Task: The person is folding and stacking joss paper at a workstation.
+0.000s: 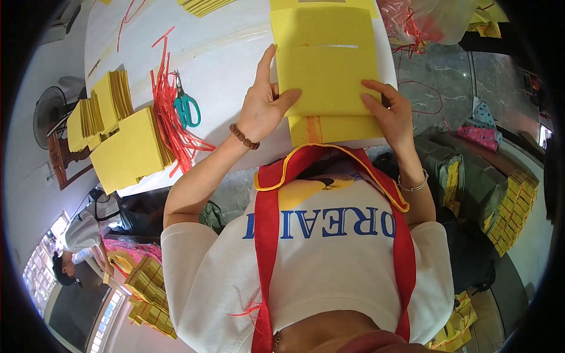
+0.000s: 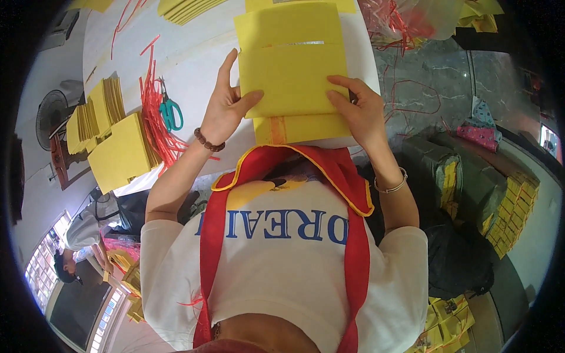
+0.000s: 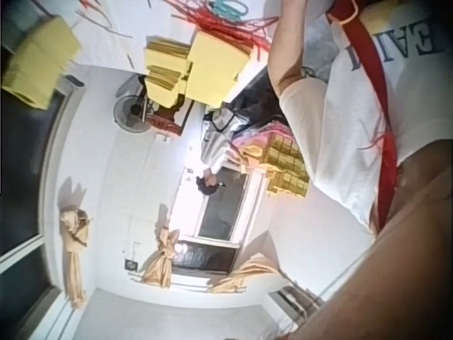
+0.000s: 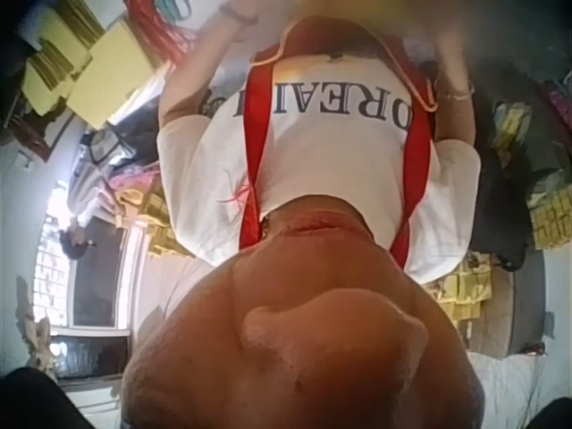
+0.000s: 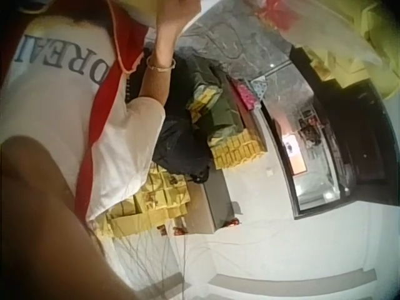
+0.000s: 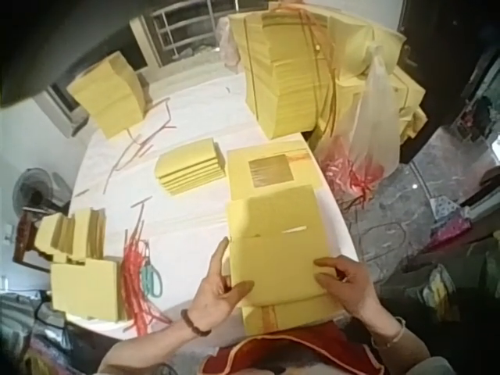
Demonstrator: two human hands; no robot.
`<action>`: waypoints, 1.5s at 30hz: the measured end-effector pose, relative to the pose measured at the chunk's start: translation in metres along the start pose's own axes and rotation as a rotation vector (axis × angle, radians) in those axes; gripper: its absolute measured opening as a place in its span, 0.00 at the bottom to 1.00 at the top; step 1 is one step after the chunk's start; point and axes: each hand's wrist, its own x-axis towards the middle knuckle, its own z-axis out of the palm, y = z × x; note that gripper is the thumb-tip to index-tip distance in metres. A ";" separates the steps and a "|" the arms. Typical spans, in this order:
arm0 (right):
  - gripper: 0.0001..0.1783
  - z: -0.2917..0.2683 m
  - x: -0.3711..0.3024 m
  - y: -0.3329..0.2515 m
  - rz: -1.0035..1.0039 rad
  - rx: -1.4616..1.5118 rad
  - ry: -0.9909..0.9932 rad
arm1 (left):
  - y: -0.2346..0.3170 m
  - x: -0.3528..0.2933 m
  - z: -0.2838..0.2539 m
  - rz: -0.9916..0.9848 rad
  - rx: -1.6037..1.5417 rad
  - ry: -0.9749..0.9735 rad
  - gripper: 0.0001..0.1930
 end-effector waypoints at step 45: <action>0.19 0.015 -0.049 0.009 -0.712 -0.714 -0.083 | -0.001 0.003 0.033 0.827 1.056 -0.255 0.22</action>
